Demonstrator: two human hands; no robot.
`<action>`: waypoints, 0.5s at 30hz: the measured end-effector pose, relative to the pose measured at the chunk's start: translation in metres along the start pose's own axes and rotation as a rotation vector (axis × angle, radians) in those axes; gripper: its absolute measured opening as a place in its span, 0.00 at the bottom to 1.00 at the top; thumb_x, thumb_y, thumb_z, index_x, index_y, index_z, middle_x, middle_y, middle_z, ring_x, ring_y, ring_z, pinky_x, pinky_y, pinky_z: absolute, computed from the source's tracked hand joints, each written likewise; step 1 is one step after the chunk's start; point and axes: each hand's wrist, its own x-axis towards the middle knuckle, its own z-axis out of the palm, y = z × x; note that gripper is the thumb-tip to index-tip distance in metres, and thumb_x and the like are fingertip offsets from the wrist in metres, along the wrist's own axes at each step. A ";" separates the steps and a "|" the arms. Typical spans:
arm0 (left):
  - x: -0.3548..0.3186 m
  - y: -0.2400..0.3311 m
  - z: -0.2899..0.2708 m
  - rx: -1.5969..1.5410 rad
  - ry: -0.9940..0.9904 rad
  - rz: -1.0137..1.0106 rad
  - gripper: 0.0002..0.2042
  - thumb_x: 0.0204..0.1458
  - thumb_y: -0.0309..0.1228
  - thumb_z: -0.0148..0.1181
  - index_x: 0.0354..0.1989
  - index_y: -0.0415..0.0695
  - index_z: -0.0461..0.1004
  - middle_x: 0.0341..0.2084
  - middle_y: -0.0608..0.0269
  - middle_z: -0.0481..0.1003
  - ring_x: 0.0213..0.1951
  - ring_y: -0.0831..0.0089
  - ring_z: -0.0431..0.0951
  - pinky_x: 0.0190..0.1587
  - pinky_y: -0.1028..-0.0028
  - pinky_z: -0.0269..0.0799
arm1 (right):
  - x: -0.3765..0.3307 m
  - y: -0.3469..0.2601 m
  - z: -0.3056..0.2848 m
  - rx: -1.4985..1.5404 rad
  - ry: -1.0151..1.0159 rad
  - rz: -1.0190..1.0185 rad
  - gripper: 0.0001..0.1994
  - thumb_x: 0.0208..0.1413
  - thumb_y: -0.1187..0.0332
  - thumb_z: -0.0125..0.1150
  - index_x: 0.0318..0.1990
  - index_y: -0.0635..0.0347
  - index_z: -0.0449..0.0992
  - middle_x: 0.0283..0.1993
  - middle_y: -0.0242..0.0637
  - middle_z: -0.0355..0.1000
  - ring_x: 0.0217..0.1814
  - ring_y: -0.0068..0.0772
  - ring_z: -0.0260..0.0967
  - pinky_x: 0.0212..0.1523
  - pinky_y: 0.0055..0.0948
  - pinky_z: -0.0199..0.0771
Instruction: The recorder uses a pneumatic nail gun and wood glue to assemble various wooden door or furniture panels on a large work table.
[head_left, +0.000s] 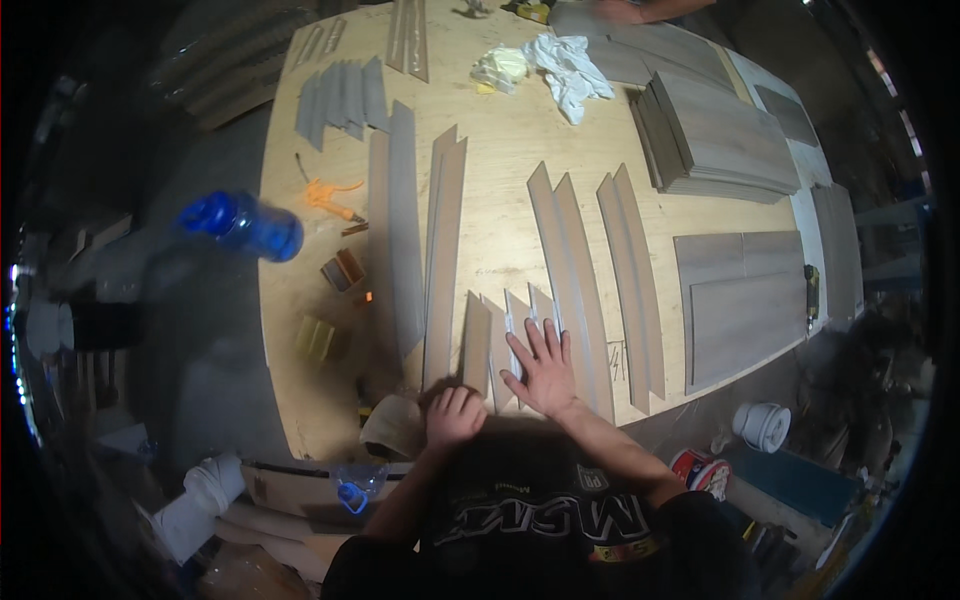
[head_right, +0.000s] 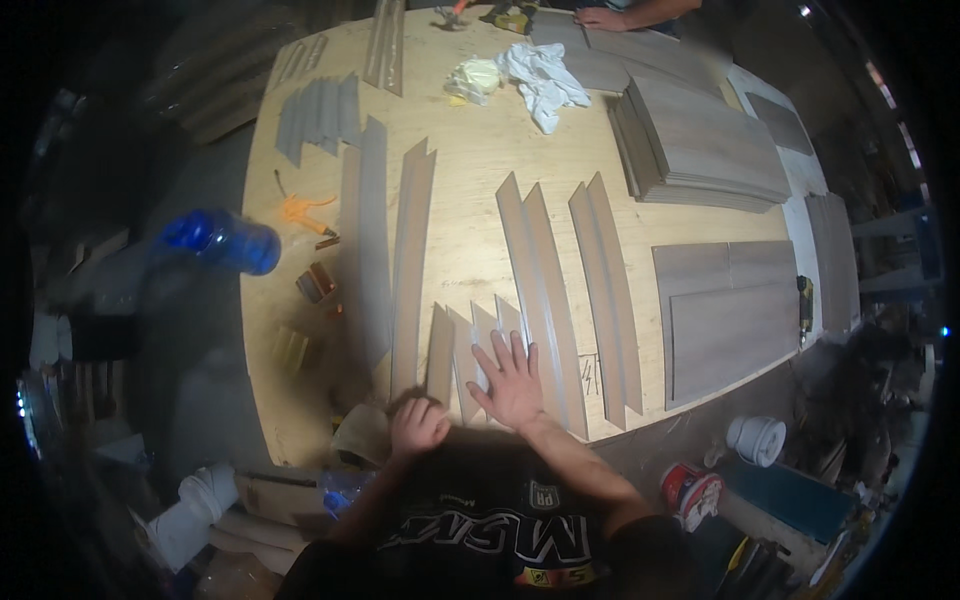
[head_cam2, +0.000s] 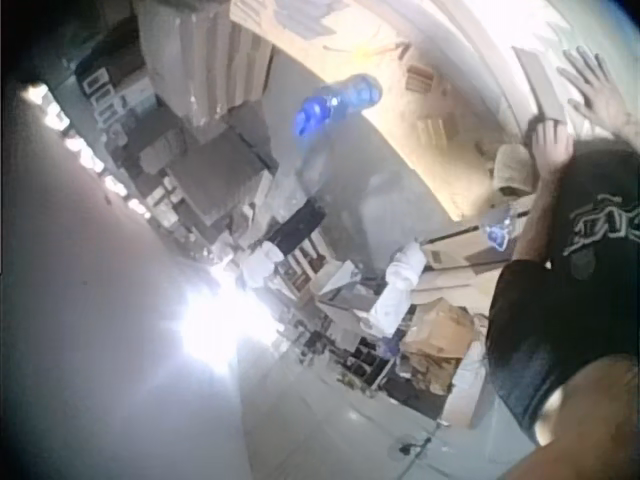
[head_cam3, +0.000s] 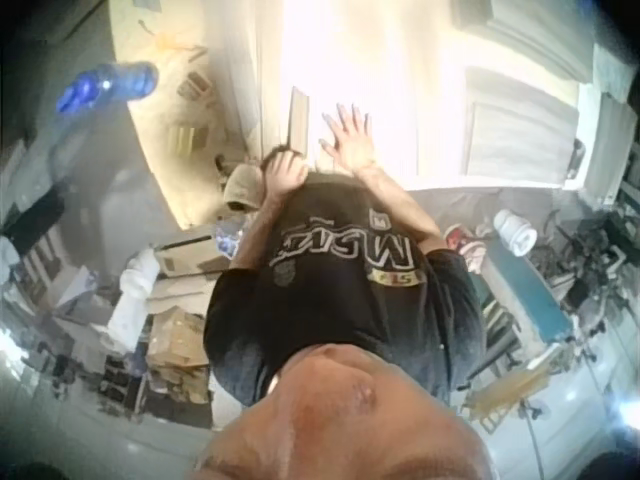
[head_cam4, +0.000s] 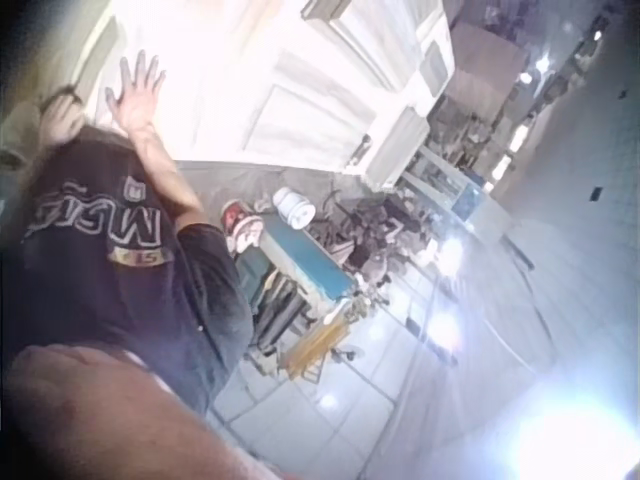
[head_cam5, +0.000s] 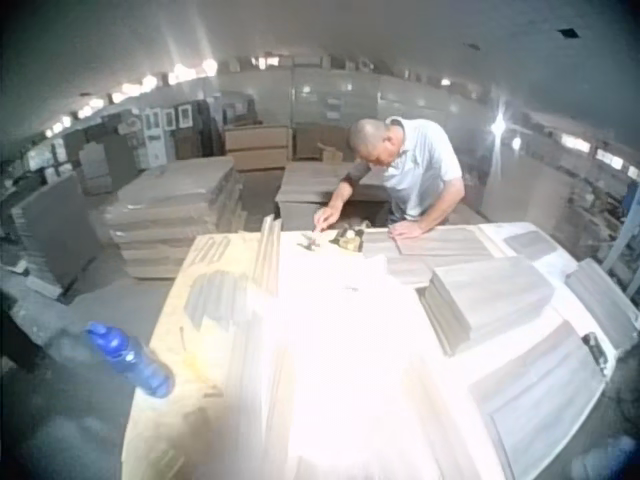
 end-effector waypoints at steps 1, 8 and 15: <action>-0.008 0.008 0.002 0.049 -0.087 0.013 0.10 0.50 0.34 0.67 0.37 0.47 0.75 0.34 0.60 0.70 0.38 0.59 0.74 0.47 0.57 0.72 | -0.002 0.002 0.002 -0.006 0.016 -0.011 0.35 0.60 0.44 0.60 0.73 0.43 0.65 0.78 0.51 0.53 0.80 0.67 0.43 0.75 0.71 0.40; -0.006 0.040 0.007 0.217 -0.096 -0.093 0.27 0.59 0.45 0.60 0.65 0.45 0.70 0.65 0.53 0.68 0.69 0.52 0.62 0.70 0.49 0.53 | -0.019 0.010 0.001 0.017 0.009 0.014 0.32 0.63 0.47 0.55 0.74 0.39 0.63 0.81 0.51 0.47 0.83 0.68 0.34 0.77 0.72 0.32; -0.008 0.053 0.027 0.168 -0.059 -0.098 0.25 0.61 0.43 0.59 0.63 0.40 0.71 0.66 0.51 0.68 0.70 0.48 0.62 0.73 0.48 0.52 | -0.022 0.012 0.012 -0.007 0.032 -0.004 0.32 0.63 0.47 0.56 0.73 0.42 0.64 0.80 0.51 0.49 0.83 0.67 0.36 0.75 0.75 0.33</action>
